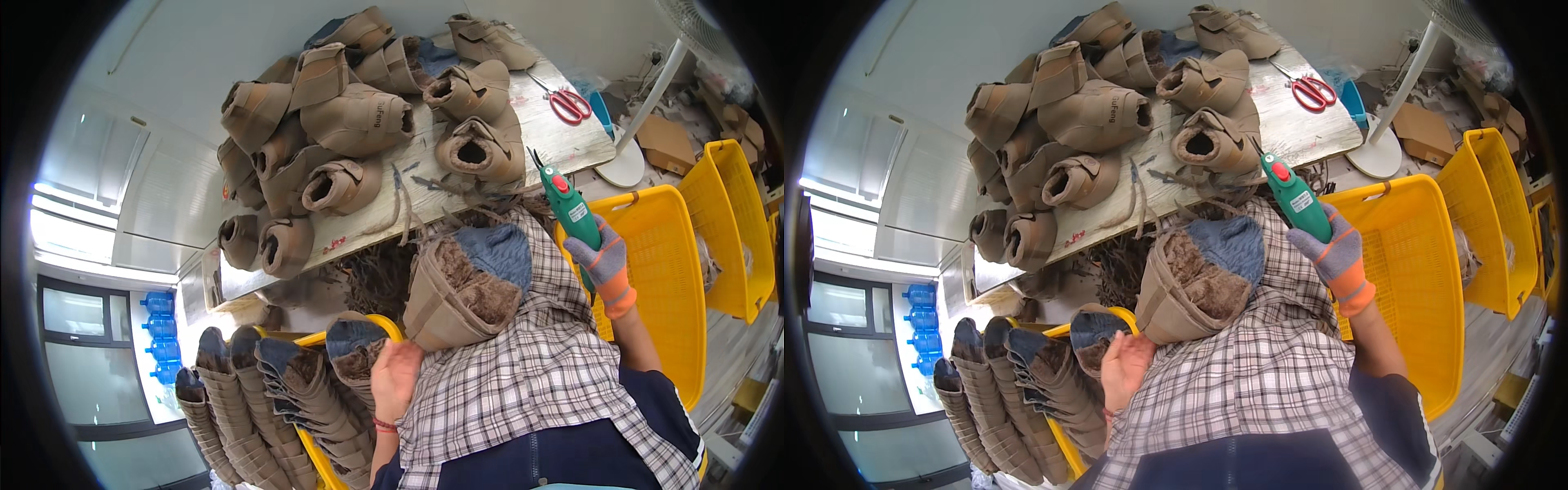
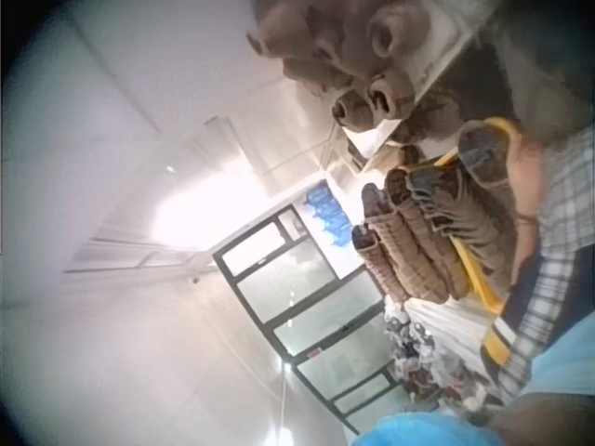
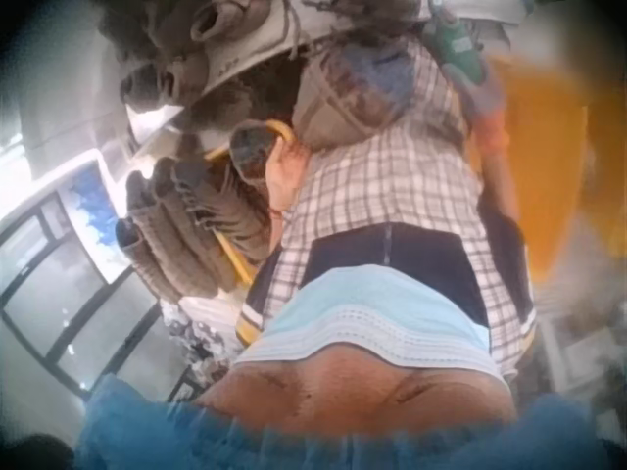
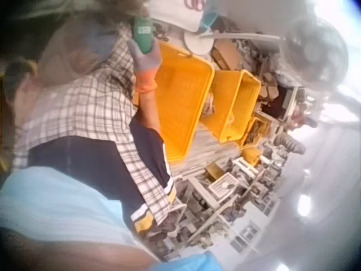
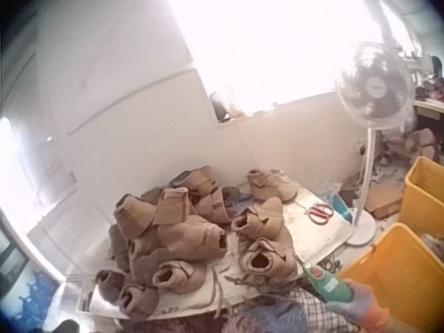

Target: The person uses a green electric trimmer to trim the edges of beige shoe uppers. They pick up each upper from a pile on a table, trim the edges, and place it back on the table.

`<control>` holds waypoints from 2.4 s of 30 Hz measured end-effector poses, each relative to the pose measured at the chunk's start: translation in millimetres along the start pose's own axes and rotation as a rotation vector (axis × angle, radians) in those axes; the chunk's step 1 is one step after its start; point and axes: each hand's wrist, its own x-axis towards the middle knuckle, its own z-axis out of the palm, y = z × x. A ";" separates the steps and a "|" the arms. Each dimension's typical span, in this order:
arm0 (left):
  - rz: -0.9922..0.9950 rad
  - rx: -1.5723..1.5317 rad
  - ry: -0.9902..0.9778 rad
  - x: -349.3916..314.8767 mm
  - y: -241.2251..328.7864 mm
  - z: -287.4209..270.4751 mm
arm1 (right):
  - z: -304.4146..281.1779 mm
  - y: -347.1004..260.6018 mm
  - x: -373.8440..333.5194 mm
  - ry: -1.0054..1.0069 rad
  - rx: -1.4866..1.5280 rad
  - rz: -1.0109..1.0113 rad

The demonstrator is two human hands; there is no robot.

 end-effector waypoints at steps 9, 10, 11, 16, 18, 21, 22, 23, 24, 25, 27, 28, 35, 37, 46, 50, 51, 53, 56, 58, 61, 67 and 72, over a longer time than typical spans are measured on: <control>-0.109 0.109 -0.191 47.1 -20.1 79.2 | 0.2 -6.9 4.9 -0.015 -0.132 -0.071; -0.092 0.126 -0.182 45.2 -18.8 86.1 | -0.6 -8.5 8.3 -0.010 -0.142 -0.096; -0.063 0.145 -0.175 38.4 -14.8 97.1 | -0.4 -16.4 11.0 -0.015 -0.095 -0.118; 0.020 -0.097 -0.184 12.4 46.7 110.8 | -3.5 -39.9 26.0 -0.072 -0.203 -0.421; 0.066 -0.125 -0.256 6.3 67.8 112.5 | 1.8 -54.6 24.7 -0.141 -0.344 -0.528; 0.133 -0.256 -0.240 10.9 89.2 93.8 | 18.2 -62.8 23.0 -0.120 -0.715 -0.916; 0.139 -0.285 -0.227 11.9 92.4 91.1 | 21.9 -59.2 20.9 -0.056 -0.762 -1.095; 0.158 -0.280 -0.215 10.8 96.1 89.3 | 22.3 -59.9 19.5 -0.074 -0.925 -1.144; 0.175 -0.275 -0.203 9.3 99.5 89.2 | 24.1 -58.0 23.4 -0.088 -0.917 -1.195; 0.185 -0.268 -0.188 8.4 100.0 91.9 | 25.2 -51.5 28.5 -0.100 -0.915 -1.239; 0.169 -0.244 -0.191 2.0 100.5 101.0 | 24.2 -43.3 34.5 -0.121 -0.898 -1.297; 0.165 -0.234 -0.190 -1.6 100.3 104.3 | 23.8 -42.8 35.0 -0.116 -0.902 -1.312; 0.091 -0.263 -0.223 10.8 100.5 96.7 | 22.3 -44.3 34.6 -0.147 -0.944 -1.344; 0.059 -0.246 -0.236 12.8 98.4 97.2 | 21.1 -43.0 34.7 -0.159 -0.942 -1.333; 0.043 -0.221 -0.198 23.2 89.5 101.9 | 19.2 -43.3 31.0 -0.252 -0.979 -1.309; 0.019 -0.234 -0.227 27.1 89.2 98.3 | 21.1 -46.0 29.1 -0.282 -0.962 -1.318; -0.002 -0.265 -0.251 28.3 89.8 95.2 | 22.4 -46.1 29.1 -0.277 -0.944 -1.333; -0.023 -0.306 -0.272 26.9 89.5 96.2 | 25.6 -48.6 28.8 -0.283 -0.935 -1.337; -0.007 -0.310 -0.243 21.3 86.4 103.3 | 26.7 -47.9 29.1 -0.309 -0.927 -1.330; 0.024 -0.284 -0.194 19.0 84.9 106.1 | 28.6 -48.1 28.4 -0.325 -0.906 -1.337; 0.069 -0.269 -0.212 17.9 81.0 104.7 | 36.7 -50.9 24.6 -0.322 -0.850 -1.370; 0.153 -0.255 -0.286 -7.8 70.1 120.9 | 45.3 -54.5 14.3 -0.361 -0.798 -1.361; 0.409 -0.229 -0.355 -24.5 58.1 125.2 | 59.3 -57.2 1.3 -0.291 -0.694 -1.330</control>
